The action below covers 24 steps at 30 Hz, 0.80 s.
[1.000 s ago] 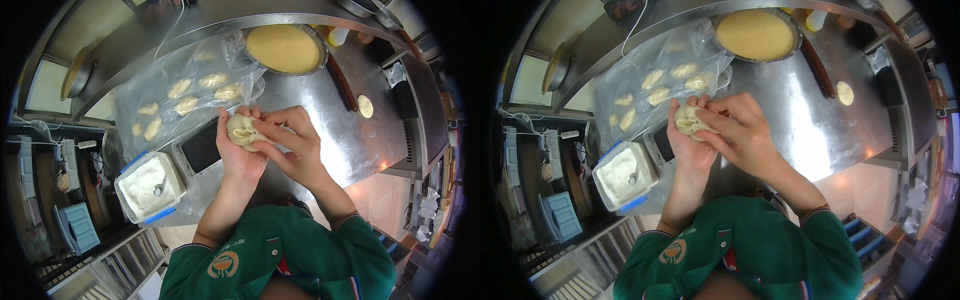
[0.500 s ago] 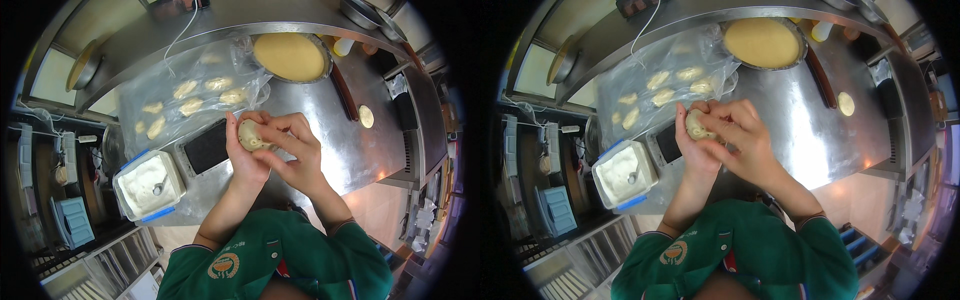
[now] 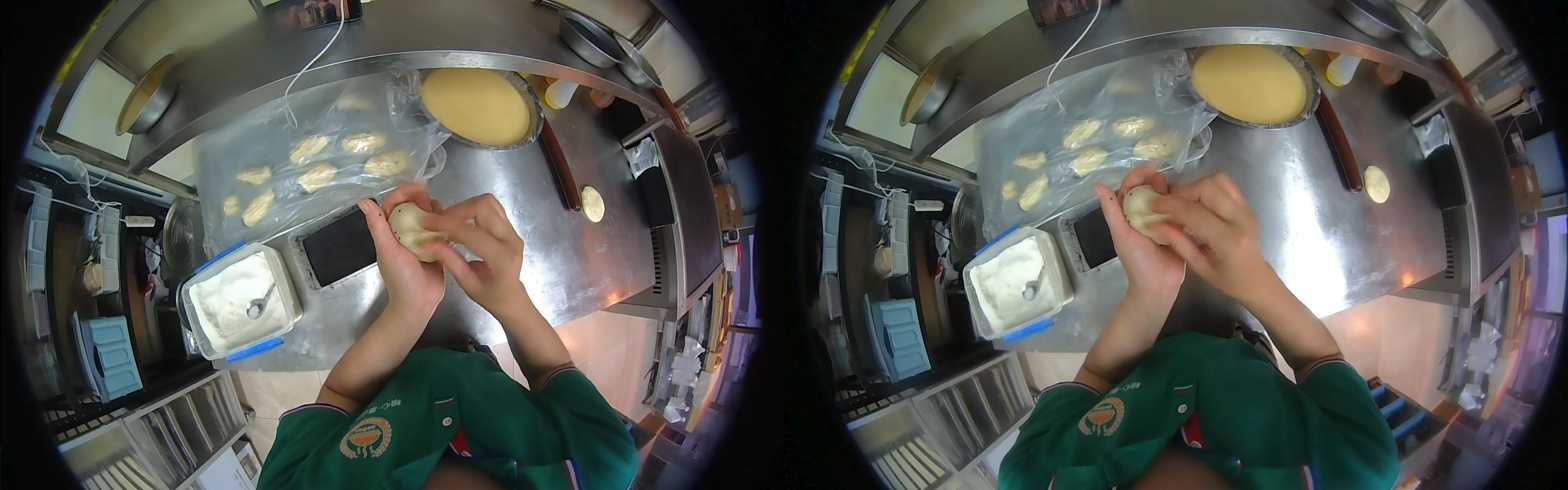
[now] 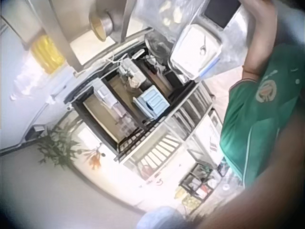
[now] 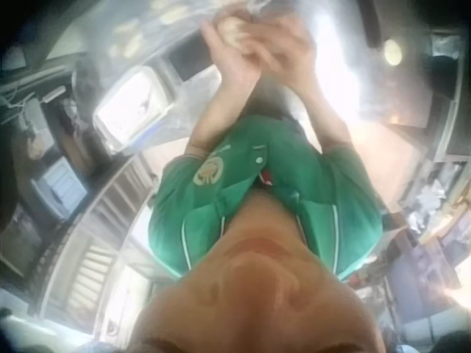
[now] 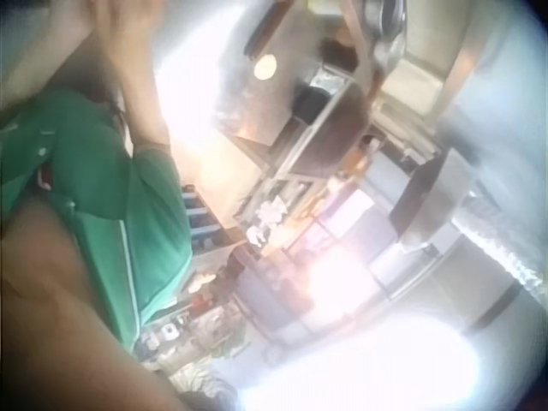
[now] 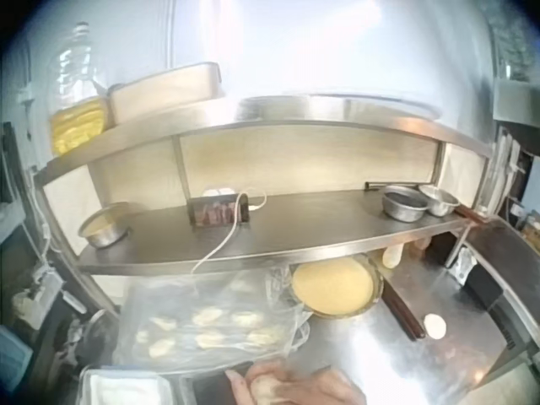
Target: The person prepares pastries by flattening dough, filling it with a white cream, and sealing it. They repeat this process multiple times, placing the finished pastries on a tray.
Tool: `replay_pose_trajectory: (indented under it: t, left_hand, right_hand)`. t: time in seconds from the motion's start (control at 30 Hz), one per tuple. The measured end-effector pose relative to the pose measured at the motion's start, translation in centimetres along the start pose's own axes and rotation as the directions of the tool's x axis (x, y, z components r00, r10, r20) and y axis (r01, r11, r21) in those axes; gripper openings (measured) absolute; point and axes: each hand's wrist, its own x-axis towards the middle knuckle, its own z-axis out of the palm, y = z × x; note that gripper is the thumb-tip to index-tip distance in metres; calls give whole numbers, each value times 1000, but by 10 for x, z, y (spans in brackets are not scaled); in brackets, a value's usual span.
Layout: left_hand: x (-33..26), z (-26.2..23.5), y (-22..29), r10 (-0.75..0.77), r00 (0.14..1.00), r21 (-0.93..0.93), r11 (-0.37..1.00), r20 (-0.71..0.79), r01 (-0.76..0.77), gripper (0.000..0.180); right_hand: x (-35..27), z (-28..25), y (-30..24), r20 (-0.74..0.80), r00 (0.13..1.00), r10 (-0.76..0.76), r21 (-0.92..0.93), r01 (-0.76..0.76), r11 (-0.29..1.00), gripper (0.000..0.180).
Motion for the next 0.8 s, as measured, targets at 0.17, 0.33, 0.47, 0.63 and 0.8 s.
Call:
replay_pose_trajectory:
  t: [0.17, 0.33, 0.47, 0.63, 0.8]
  left_hand:
    - [-2, -3, 7, -46, 999, -94, 995, 3, 46, 60]
    - [-9, -2, 13, -60, 997, -167, 984, 53, 69, 60]
    - [-20, 3, 20, -49, 996, -174, 983, 80, 63, 57]
    - [-27, 0, 17, -95, 992, -194, 975, 82, 109, 56]
    - [-31, 1, 16, -146, 983, -229, 959, 115, 169, 58]
  right_hand:
    - [6, -5, -12, 34, 999, 21, 12, -22, 1000, 23]
    - [-2, -4, -23, 2, 1000, -5, -10, 5, 1000, 24]
    - [2, -17, -42, -24, 997, 69, -27, -70, 997, 22]
    - [-17, -18, -32, -25, 999, 43, 23, -42, 999, 23]
    - [-32, -27, -32, -46, 996, 74, 2, -74, 997, 24]
